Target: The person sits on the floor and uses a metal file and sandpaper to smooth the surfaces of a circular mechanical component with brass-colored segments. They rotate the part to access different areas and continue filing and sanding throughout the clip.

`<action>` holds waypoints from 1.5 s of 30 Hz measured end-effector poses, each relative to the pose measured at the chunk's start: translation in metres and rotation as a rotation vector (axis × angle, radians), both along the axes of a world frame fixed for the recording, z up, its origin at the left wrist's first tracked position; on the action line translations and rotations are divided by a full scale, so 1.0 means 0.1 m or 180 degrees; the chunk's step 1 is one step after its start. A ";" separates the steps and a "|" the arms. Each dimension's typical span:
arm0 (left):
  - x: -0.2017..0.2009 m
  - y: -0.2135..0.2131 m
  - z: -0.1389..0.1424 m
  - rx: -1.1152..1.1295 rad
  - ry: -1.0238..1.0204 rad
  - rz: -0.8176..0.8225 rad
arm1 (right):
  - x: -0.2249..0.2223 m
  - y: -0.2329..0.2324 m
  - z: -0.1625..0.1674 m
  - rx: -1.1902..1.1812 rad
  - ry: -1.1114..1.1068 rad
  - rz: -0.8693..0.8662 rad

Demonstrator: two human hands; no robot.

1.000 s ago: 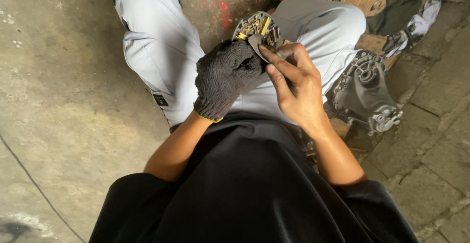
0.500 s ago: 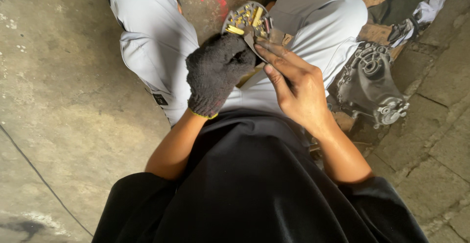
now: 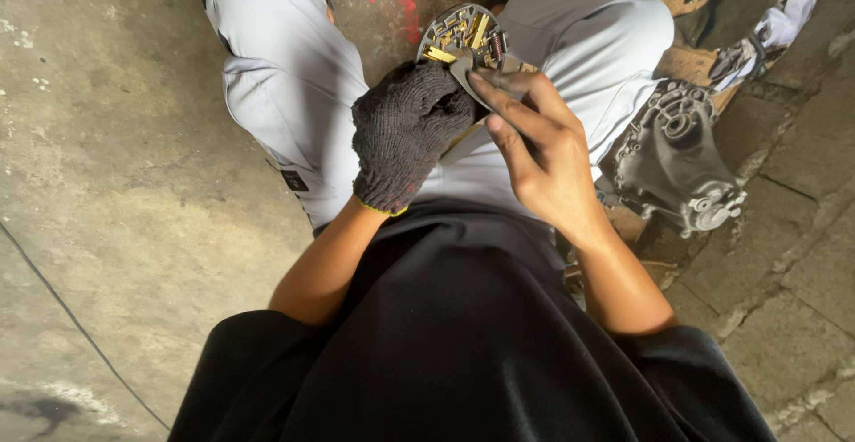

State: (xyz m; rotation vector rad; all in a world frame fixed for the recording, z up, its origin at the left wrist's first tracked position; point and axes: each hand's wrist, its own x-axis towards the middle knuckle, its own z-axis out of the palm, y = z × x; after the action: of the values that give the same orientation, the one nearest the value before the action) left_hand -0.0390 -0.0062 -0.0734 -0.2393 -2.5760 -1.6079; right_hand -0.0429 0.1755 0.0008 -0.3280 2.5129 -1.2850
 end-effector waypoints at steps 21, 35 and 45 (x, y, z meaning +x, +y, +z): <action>0.02 -0.01 0.03 0.0307 -0.0108 0.0025 | -0.02 0.10 -0.05 -0.0370 -0.0540 -0.0243; 0.01 0.09 -0.02 0.0112 -0.0114 0.0203 | -0.03 0.14 -0.08 -0.0265 -0.0896 -0.0521; 0.00 0.10 -0.05 0.0138 -0.0081 0.0162 | -0.05 0.14 -0.07 -0.0222 -0.0622 -0.0341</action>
State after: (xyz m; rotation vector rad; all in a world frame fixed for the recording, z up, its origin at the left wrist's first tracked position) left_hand -0.0390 0.0036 -0.0788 -0.1494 -2.5407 -1.6578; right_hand -0.0474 0.1894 -0.0060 -0.0785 2.3532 -1.3755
